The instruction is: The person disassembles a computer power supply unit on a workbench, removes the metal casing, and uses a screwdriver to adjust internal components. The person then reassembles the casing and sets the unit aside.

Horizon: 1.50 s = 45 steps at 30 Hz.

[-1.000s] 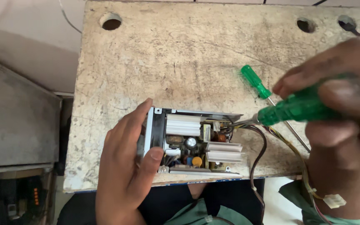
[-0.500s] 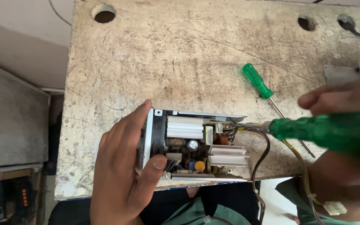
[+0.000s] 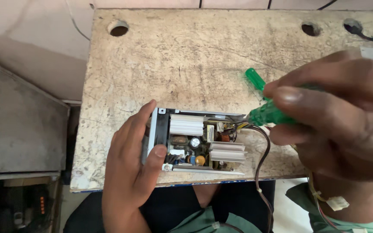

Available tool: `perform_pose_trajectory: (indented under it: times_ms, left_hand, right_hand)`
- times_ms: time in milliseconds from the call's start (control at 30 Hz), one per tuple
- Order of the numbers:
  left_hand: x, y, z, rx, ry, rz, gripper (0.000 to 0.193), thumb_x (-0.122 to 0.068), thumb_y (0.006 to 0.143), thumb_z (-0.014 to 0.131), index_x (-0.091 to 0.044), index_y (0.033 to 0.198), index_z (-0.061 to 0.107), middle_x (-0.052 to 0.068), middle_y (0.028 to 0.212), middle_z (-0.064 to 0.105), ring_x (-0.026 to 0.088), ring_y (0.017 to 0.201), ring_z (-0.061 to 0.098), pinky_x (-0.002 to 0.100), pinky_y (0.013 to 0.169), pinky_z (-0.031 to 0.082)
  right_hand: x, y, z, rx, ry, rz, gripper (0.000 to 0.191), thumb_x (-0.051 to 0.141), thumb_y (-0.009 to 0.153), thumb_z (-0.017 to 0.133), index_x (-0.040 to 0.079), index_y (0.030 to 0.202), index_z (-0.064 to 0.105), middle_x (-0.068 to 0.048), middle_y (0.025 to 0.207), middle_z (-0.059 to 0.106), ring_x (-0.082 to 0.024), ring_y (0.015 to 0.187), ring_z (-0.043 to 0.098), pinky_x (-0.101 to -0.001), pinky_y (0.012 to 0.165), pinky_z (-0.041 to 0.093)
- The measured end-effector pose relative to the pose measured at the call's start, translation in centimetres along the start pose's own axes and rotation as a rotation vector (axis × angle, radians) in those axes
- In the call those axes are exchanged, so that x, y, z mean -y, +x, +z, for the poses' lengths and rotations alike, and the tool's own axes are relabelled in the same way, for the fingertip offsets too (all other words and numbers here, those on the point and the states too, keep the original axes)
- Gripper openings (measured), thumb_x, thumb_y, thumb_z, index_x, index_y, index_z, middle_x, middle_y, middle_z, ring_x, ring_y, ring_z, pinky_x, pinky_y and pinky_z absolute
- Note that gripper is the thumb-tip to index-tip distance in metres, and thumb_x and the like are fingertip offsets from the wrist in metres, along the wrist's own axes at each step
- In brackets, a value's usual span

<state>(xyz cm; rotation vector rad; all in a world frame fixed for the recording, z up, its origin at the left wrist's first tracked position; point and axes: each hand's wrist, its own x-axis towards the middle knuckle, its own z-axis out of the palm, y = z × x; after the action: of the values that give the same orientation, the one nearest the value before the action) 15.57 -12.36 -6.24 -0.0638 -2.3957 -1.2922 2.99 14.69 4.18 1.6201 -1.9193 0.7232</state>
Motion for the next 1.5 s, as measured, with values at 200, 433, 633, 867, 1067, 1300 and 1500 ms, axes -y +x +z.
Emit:
perform_pose_trajectory:
  times_ms: [200, 433, 633, 867, 1067, 1300, 1500]
  left_hand:
    - [0.4, 0.2, 0.2, -0.001, -0.026, 0.029, 0.064, -0.042, 0.102, 0.05, 0.002, 0.149, 0.049, 0.024, 0.135, 0.064, 0.039, 0.123, 0.063, 0.046, 0.107, 0.045]
    - [0.5, 0.2, 0.3, -0.022, 0.01, 0.059, 0.064, -0.042, 0.104, 0.049, 0.002, 0.15, 0.049, 0.026, 0.14, 0.062, 0.041, 0.129, 0.06, 0.047, 0.111, 0.043]
    - [0.6, 0.3, 0.4, -0.008, -0.016, 0.045, 0.065, -0.043, 0.103, 0.05, 0.002, 0.149, 0.049, 0.025, 0.134, 0.065, 0.039, 0.123, 0.064, 0.047, 0.107, 0.046]
    - [0.5, 0.3, 0.3, -0.004, -0.036, 0.056, 0.064, -0.041, 0.102, 0.052, 0.003, 0.149, 0.049, 0.025, 0.134, 0.065, 0.039, 0.122, 0.064, 0.046, 0.106, 0.046]
    - [0.4, 0.4, 0.4, -0.009, -0.049, 0.075, 0.064, -0.039, 0.102, 0.054, 0.004, 0.15, 0.048, 0.027, 0.137, 0.064, 0.041, 0.124, 0.064, 0.047, 0.107, 0.046]
    - [0.4, 0.3, 0.4, -0.013, -0.05, 0.091, 0.063, -0.037, 0.103, 0.054, 0.004, 0.15, 0.048, 0.026, 0.137, 0.064, 0.04, 0.124, 0.064, 0.047, 0.108, 0.046]
    - [0.3, 0.1, 0.4, -0.017, -0.003, 0.071, 0.062, -0.037, 0.102, 0.055, 0.001, 0.15, 0.049, 0.025, 0.139, 0.063, 0.04, 0.127, 0.062, 0.048, 0.111, 0.043]
  right_hand:
    - [-0.1, 1.9, 0.3, -0.098, -0.018, -0.065, 0.033, 0.023, 0.092, 0.072, 0.002, 0.117, 0.064, -0.019, 0.094, 0.068, -0.025, 0.084, 0.072, -0.0304, 0.064, 0.058]
    - [0.5, 2.5, 0.6, -0.114, -0.106, -0.046, 0.034, 0.017, 0.094, 0.077, -0.001, 0.121, 0.066, -0.021, 0.097, 0.07, -0.027, 0.086, 0.072, -0.0308, 0.063, 0.057]
    - [0.9, 3.4, 0.3, -0.068, 0.101, 0.109, 0.029, -0.012, 0.087, 0.06, -0.012, 0.116, 0.058, -0.028, 0.104, 0.067, -0.031, 0.092, 0.074, -0.0358, 0.075, 0.059]
    - [0.1, 2.1, -0.6, -0.023, 0.227, 0.185, 0.034, -0.01, 0.081, 0.071, -0.003, 0.113, 0.061, -0.019, 0.109, 0.062, -0.028, 0.105, 0.072, -0.0358, 0.093, 0.062]
    - [-1.9, 0.3, -0.7, -0.041, 0.257, 0.196, 0.044, 0.001, 0.077, 0.081, 0.001, 0.118, 0.063, -0.013, 0.111, 0.063, -0.017, 0.104, 0.062, -0.0291, 0.096, 0.06]
    - [-2.4, -1.0, -1.1, -0.014, 0.233, 0.167, 0.044, 0.002, 0.08, 0.077, 0.005, 0.121, 0.06, -0.013, 0.113, 0.059, -0.018, 0.107, 0.059, -0.0434, 0.113, 0.054]
    - [-2.1, -0.7, -0.8, -0.021, 0.378, 0.273, 0.04, -0.004, 0.088, 0.061, 0.006, 0.126, 0.056, -0.014, 0.116, 0.063, -0.023, 0.116, 0.066, -0.048, 0.118, 0.047]
